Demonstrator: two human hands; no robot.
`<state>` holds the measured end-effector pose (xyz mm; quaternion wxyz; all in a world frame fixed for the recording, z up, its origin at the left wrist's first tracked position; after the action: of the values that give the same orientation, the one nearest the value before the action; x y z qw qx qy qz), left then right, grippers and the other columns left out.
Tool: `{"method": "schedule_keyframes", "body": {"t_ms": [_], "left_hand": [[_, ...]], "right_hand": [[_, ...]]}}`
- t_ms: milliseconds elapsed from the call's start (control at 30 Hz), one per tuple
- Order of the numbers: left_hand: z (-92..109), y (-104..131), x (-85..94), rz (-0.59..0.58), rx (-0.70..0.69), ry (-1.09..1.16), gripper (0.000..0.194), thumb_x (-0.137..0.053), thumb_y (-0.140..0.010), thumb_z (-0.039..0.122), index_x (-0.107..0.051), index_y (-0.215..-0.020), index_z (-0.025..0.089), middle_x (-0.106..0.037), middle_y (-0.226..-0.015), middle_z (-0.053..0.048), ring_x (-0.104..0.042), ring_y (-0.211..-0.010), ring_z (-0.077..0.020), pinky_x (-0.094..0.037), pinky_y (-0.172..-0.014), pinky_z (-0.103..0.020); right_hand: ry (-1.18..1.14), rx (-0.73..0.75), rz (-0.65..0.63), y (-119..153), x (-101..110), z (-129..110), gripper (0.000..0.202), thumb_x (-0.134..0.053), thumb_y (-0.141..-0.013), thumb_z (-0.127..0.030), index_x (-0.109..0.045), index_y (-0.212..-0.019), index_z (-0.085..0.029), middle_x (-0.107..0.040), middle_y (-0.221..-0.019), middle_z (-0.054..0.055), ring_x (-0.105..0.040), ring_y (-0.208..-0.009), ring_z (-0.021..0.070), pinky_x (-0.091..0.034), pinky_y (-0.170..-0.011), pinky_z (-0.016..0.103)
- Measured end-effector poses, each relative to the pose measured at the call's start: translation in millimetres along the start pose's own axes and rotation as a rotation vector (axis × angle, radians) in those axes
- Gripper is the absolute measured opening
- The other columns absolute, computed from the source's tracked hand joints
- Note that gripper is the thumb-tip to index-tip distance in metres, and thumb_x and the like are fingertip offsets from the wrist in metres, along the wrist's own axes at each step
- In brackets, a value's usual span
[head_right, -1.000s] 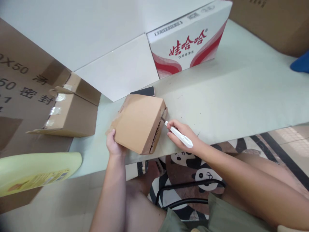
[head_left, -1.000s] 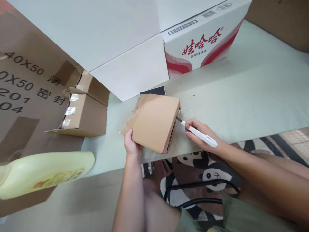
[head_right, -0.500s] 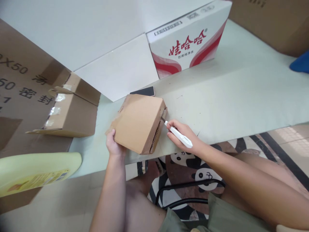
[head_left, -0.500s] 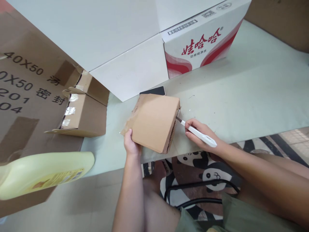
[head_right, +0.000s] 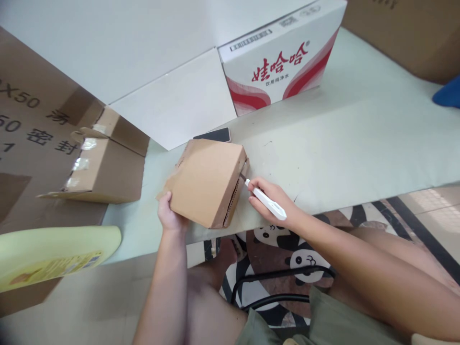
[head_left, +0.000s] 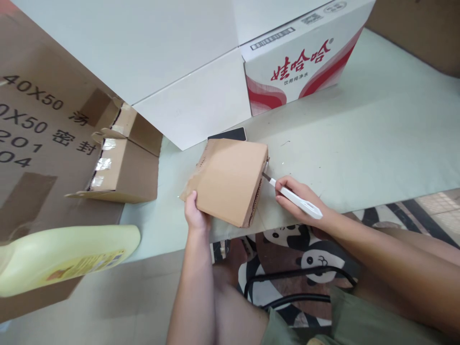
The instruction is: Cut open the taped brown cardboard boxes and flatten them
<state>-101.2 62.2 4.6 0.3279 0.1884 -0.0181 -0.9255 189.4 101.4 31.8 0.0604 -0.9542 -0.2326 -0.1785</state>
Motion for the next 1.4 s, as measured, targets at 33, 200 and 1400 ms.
{"method": "schedule_keyframes", "body": {"t_ms": [33, 200, 1400], "left_hand": [[0.5, 0.5, -0.8, -0.001, -0.001, -0.003, 0.047, -0.065, -0.076, 0.044, -0.07, -0.115, 0.019, -0.069, -0.129, -0.01, -0.059, -0.128, -0.0311, -0.05, -0.102, -0.039], [3.1, 3.2, -5.8, 0.002, 0.002, 0.004, 0.05, -0.066, -0.073, 0.044, -0.07, -0.115, 0.018, -0.069, -0.13, -0.01, -0.056, -0.131, -0.0317, -0.048, -0.104, -0.039], [2.0, -4.5, 5.9, 0.009, -0.026, -0.011, 0.046, -0.067, -0.074, 0.044, -0.07, -0.114, 0.02, -0.071, -0.127, -0.009, -0.06, -0.127, -0.0305, -0.049, -0.104, -0.04]], "right_hand": [[0.003, -0.002, -0.001, 0.0, 0.0, -0.1, 0.014, -0.052, -0.084, -0.032, -0.045, -0.093, -0.025, -0.051, -0.07, -0.003, -0.045, -0.06, 0.0164, -0.037, -0.06, 0.03], [-0.012, -0.026, -0.008, -0.3, 1.3, 0.2, 0.016, -0.052, -0.083, -0.034, -0.046, -0.094, -0.025, -0.051, -0.069, -0.004, -0.045, -0.058, 0.0158, -0.038, -0.059, 0.03], [-0.484, 0.102, 0.166, 0.9, 27.1, 4.5, 0.034, -0.051, -0.09, -0.05, -0.063, -0.108, -0.024, -0.051, -0.066, -0.003, -0.05, -0.057, 0.0165, -0.044, -0.061, 0.034]]}}
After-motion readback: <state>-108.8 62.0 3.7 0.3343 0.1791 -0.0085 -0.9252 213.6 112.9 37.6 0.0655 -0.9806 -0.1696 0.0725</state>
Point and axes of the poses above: each hand's wrist, its own y-axis away from the middle knuckle, its own x-axis out of the back of the hand, z = x × y, the point moved 10 cm from there along -y, towards the middle knuckle
